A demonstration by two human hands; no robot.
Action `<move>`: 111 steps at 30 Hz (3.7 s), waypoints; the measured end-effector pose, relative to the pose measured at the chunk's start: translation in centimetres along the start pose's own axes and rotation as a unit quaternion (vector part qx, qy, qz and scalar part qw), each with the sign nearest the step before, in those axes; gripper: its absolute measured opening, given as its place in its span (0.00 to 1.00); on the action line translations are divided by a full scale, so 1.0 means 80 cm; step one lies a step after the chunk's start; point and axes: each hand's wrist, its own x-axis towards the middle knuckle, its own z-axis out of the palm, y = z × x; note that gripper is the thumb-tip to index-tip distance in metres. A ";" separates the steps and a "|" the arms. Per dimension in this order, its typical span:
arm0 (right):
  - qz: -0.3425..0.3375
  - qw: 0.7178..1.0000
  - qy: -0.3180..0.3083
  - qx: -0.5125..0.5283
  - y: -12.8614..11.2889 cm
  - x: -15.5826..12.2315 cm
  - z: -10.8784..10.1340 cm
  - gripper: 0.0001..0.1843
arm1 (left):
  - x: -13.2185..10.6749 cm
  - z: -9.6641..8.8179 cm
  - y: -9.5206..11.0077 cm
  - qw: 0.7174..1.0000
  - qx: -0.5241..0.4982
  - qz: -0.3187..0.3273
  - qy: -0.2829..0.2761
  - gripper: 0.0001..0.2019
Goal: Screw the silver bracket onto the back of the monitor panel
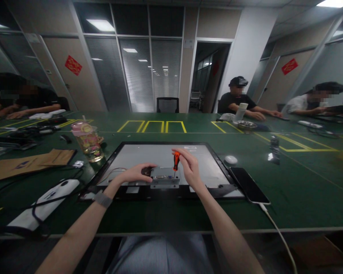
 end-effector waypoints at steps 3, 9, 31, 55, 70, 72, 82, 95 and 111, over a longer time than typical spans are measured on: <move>0.015 1.000 -0.005 0.018 0.000 -0.001 0.001 0.15 | 0.000 0.000 -0.001 1.000 -0.003 0.002 0.000 0.36; -0.012 0.998 0.050 -0.045 0.009 0.002 0.004 0.08 | 0.003 0.003 -0.006 1.000 -0.003 0.009 0.006 0.36; 0.025 0.998 -0.040 0.030 0.001 -0.001 -0.003 0.16 | 0.003 0.002 -0.006 1.000 0.007 -0.002 0.005 0.37; 0.083 0.984 -0.015 0.155 0.007 0.006 0.002 0.07 | 0.002 0.001 -0.002 1.000 0.003 0.002 0.004 0.36; 0.093 0.981 -0.007 0.169 0.005 0.008 0.000 0.06 | 0.001 0.001 0.003 1.000 -0.001 0.004 0.009 0.36; 0.105 0.979 -0.001 0.176 0.006 0.008 0.000 0.06 | 0.001 0.001 0.003 1.000 -0.002 0.006 0.006 0.36; 0.096 0.984 -0.034 0.143 0.005 0.006 0.000 0.12 | 0.000 0.001 0.003 1.000 -0.002 0.010 0.005 0.35; 0.072 0.989 -0.064 0.108 0.003 0.008 -0.005 0.15 | 0.000 0.001 0.003 1.000 -0.001 0.009 0.007 0.35; 0.059 0.994 -0.065 0.060 0.000 0.011 -0.011 0.15 | 0.001 0.001 0.000 1.000 0.009 0.008 0.012 0.35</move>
